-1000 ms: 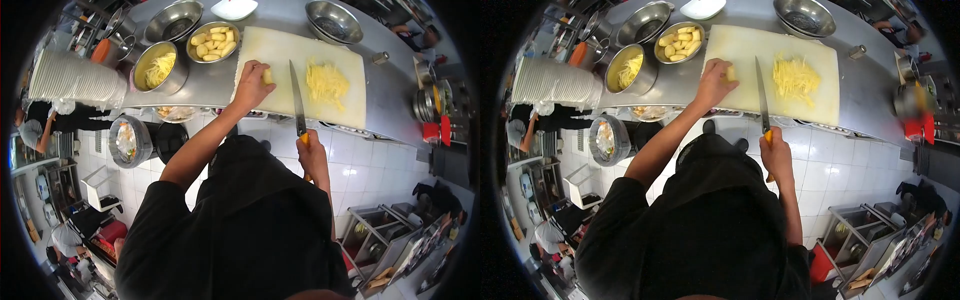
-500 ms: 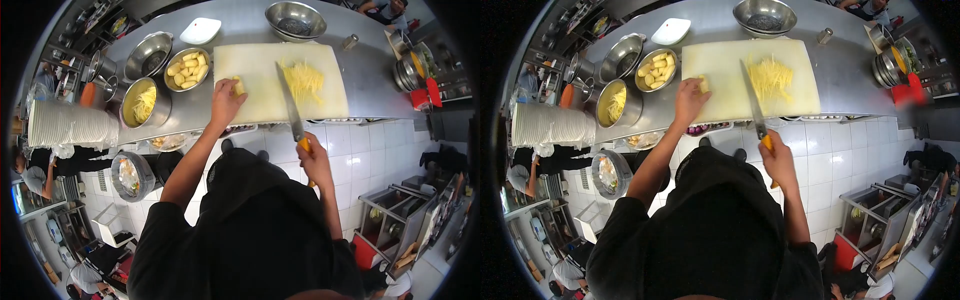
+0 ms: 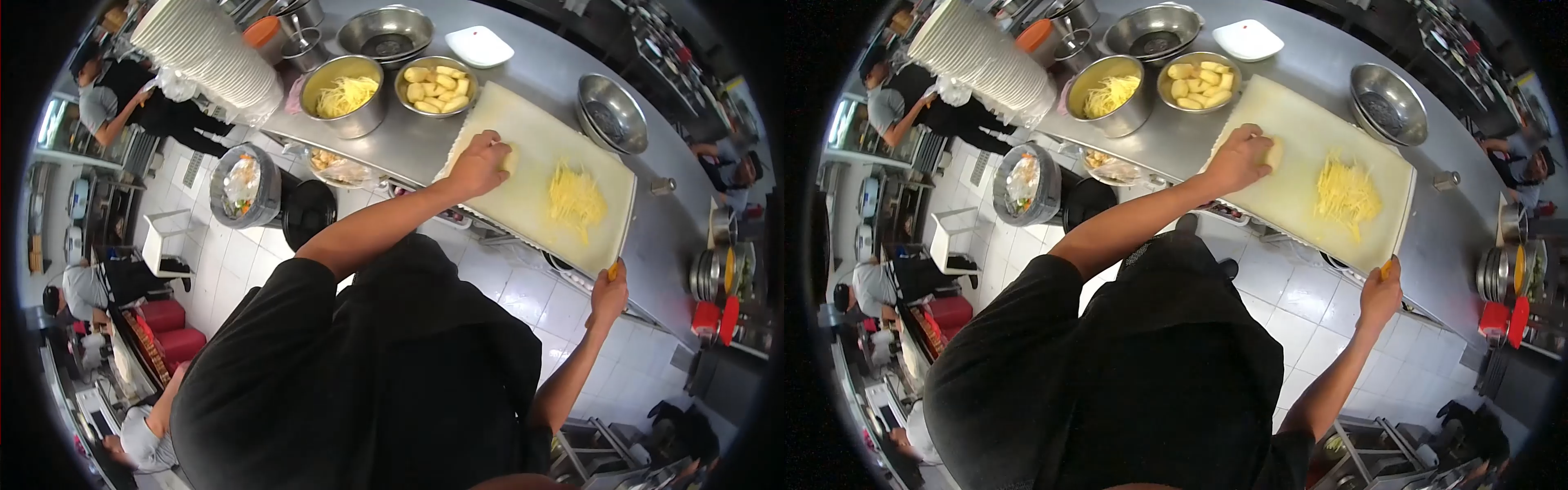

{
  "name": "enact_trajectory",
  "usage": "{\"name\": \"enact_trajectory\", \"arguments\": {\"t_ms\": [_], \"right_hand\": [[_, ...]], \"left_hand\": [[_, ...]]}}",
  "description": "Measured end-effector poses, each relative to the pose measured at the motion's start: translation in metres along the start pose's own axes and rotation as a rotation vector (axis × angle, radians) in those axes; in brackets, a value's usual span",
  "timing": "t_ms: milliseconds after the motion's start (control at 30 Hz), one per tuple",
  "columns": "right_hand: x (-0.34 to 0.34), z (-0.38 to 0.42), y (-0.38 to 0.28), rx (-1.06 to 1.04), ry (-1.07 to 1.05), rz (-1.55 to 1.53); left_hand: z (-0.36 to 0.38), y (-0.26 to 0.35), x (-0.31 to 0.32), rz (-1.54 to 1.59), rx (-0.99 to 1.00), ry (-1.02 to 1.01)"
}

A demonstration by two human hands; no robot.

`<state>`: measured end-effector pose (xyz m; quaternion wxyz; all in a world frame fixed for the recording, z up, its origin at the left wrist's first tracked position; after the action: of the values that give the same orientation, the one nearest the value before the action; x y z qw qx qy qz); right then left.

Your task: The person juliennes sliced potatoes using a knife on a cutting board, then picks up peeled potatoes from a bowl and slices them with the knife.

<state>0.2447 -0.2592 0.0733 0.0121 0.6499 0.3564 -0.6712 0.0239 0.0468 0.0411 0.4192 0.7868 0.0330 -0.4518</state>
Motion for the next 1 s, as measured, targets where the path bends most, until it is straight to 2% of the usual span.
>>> {"name": "enact_trajectory", "arguments": {"t_ms": [233,433,533,600,700,867,967,1000], "right_hand": [[0.009,0.002,-0.007,0.043,0.017,-0.156],[-0.010,0.038,-0.014,0.226,0.027,-0.398],[-0.009,0.060,-0.033,0.291,0.064,-0.607],[-0.007,0.065,-0.047,0.301,0.080,-0.722],[-0.011,0.079,-0.079,0.335,0.072,-0.784],[-0.013,0.119,-0.102,0.290,0.213,-0.877],[-0.004,0.141,-0.115,0.369,0.248,-0.884],[0.004,0.148,-0.120,0.396,0.247,-0.913]], "left_hand": [[0.009,-0.009,-0.017,0.016,0.031,0.113],[0.006,-0.019,-0.041,0.155,-0.063,0.042],[-0.002,0.030,-0.014,0.029,0.356,0.106],[0.001,0.068,0.012,0.105,0.475,-0.112],[0.019,0.098,0.030,-0.028,0.670,-0.229],[-0.014,0.059,0.021,-0.191,0.729,-0.366],[-0.030,0.026,0.029,-0.213,0.863,-0.312],[-0.036,0.014,0.036,-0.160,0.876,-0.402]]}}
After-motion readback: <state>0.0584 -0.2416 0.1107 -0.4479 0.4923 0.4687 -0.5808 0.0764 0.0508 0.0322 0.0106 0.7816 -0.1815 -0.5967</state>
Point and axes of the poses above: each hand's wrist, its own z-axis away from the middle knuckle, its own x-axis out of the palm, y = z × x, the point moved 7 cm from there along -z, towards the middle knuckle, and after that the axes turned 7 degrees about -z, right-handed, at the moved point
